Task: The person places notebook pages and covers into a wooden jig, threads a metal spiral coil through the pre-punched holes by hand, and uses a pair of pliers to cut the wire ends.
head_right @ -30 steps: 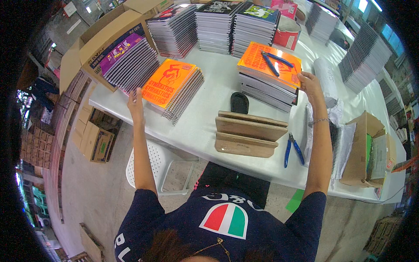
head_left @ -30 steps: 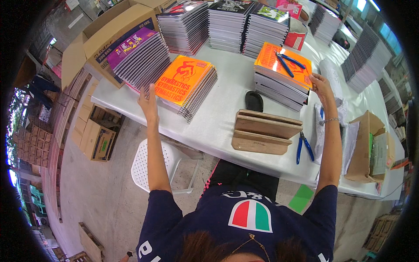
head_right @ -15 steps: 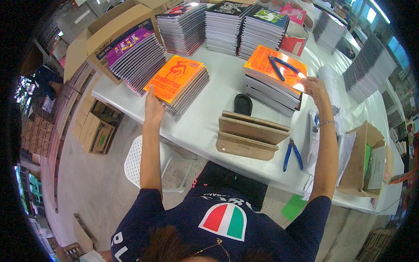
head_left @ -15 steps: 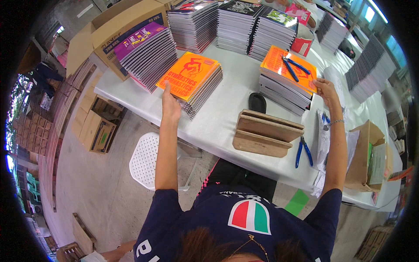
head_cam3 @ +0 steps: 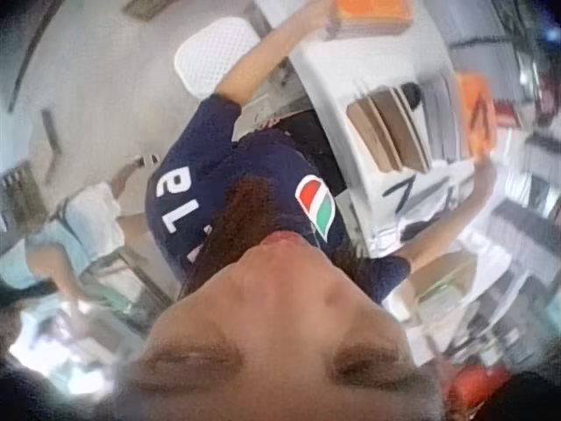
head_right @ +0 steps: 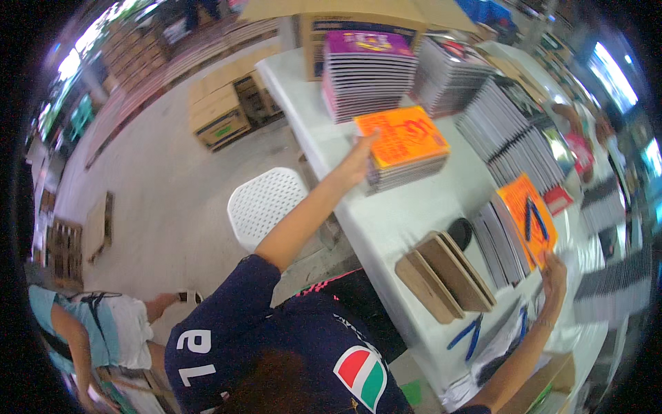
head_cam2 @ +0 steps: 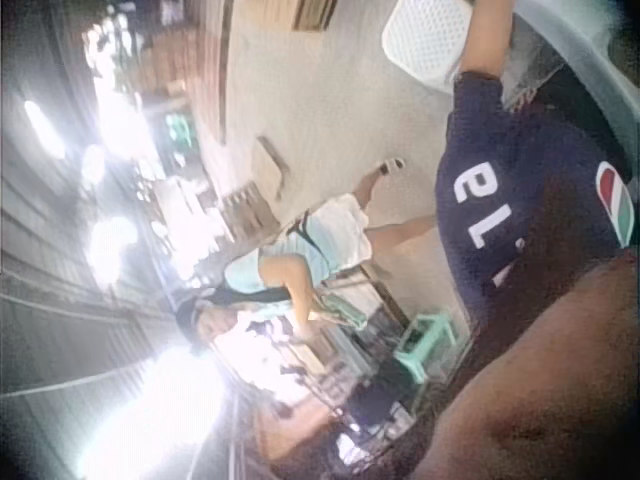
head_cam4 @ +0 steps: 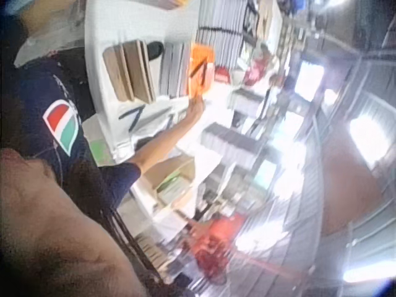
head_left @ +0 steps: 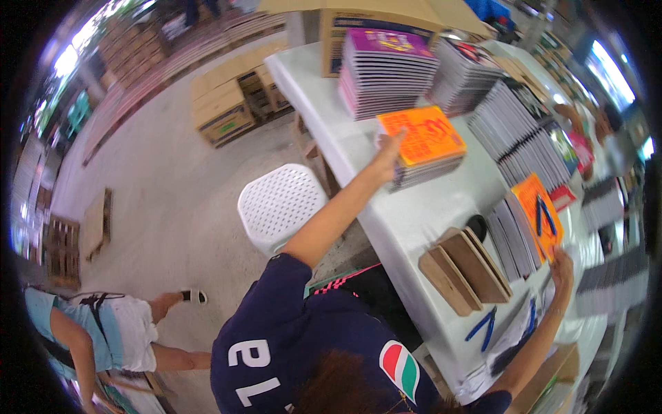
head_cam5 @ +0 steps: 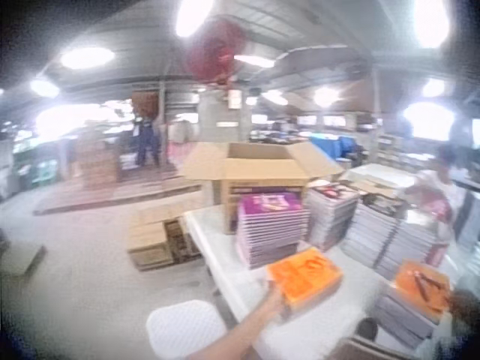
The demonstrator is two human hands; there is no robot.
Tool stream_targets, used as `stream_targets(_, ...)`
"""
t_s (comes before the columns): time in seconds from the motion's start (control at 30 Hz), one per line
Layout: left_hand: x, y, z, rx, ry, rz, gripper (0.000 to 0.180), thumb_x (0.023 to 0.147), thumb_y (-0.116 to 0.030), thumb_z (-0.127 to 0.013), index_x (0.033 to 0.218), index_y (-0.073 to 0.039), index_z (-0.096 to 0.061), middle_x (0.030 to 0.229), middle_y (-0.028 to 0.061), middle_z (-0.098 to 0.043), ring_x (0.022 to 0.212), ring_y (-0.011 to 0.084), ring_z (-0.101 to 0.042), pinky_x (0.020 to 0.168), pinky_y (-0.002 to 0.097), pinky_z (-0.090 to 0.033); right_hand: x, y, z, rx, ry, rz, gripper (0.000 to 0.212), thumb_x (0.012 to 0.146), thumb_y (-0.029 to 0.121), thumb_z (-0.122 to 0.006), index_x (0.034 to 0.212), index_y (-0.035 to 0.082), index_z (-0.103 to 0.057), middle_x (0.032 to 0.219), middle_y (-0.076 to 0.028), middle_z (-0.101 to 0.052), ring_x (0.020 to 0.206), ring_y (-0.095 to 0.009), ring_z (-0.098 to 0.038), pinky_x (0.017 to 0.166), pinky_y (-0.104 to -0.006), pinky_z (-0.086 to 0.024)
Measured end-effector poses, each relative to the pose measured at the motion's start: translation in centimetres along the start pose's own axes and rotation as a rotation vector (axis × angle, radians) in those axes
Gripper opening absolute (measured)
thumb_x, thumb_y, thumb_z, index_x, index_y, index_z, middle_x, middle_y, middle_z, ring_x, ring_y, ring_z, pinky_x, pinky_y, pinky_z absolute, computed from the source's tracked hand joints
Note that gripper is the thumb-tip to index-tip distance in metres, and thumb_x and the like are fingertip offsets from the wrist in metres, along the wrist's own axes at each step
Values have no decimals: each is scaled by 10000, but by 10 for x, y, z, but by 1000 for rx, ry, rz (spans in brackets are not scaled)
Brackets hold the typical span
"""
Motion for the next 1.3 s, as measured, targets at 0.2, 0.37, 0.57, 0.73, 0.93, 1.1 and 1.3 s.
stream_targets(0.2,-11,1,8,565,-261,-73,902,926,-191,-574,1464,-3,126,1556,180,38,1440,292,10,1161,381,-78,20,-5,22,-42,118,-11,191,905,157,-640,1043,26,-617,926,-10,-665,800,-90,-632,721,-253,-510)
stream_targets(0.37,-9,-4,16,712,-139,-210,946,908,-141,-580,1477,-64,173,1555,199,165,1424,276,218,1154,405,53,6,1,2,-74,-19,-13,203,890,174,-657,1054,70,-599,854,20,-639,641,-55,-553,571,-204,-428)
stream_targets(0.57,-6,-9,18,727,-157,-172,915,911,-86,-555,1475,-43,164,1569,170,131,1447,240,120,1163,335,6,-7,7,-12,-106,-104,64,236,868,190,-689,1024,43,-591,838,19,-615,616,-50,-515,557,-201,-412)
stream_targets(0.73,-10,-6,14,680,-109,-191,890,924,-94,-539,1473,-24,158,1573,162,109,1452,225,55,1165,317,-6,-22,24,-22,-230,-130,164,190,869,137,-641,991,-2,-602,781,20,-580,609,-48,-479,536,-202,-376)
stream_targets(0.93,-35,-29,11,585,-130,-284,851,939,-181,-558,1498,-29,65,1580,154,59,1458,245,-1,1169,325,-33,-23,37,-65,-209,-202,316,283,874,143,-602,1084,-47,-602,868,-55,-651,680,-115,-598,619,-255,-487)
stream_targets(1.1,-53,-55,-21,870,-228,-562,800,935,-271,-576,1512,-51,-67,1567,167,-46,1450,286,-68,1171,406,-73,-19,36,-52,-75,-482,603,235,855,47,-564,1083,-9,-554,942,-112,-615,831,-161,-593,719,-305,-495)
stream_targets(1.3,-98,-79,-68,1032,-249,-735,655,949,-260,-554,1485,-92,-217,1509,160,-189,1409,298,-177,1140,471,-140,-79,46,-59,208,-880,897,203,913,13,-505,1113,2,-476,1038,-95,-574,928,-156,-570,818,-291,-469)
Point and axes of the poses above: each hand's wrist, its own x-axis towards the middle knuckle, its own z-axis out of the back of the hand, y = z × x, the point moved 5 cm from there along x, towards the middle knuckle
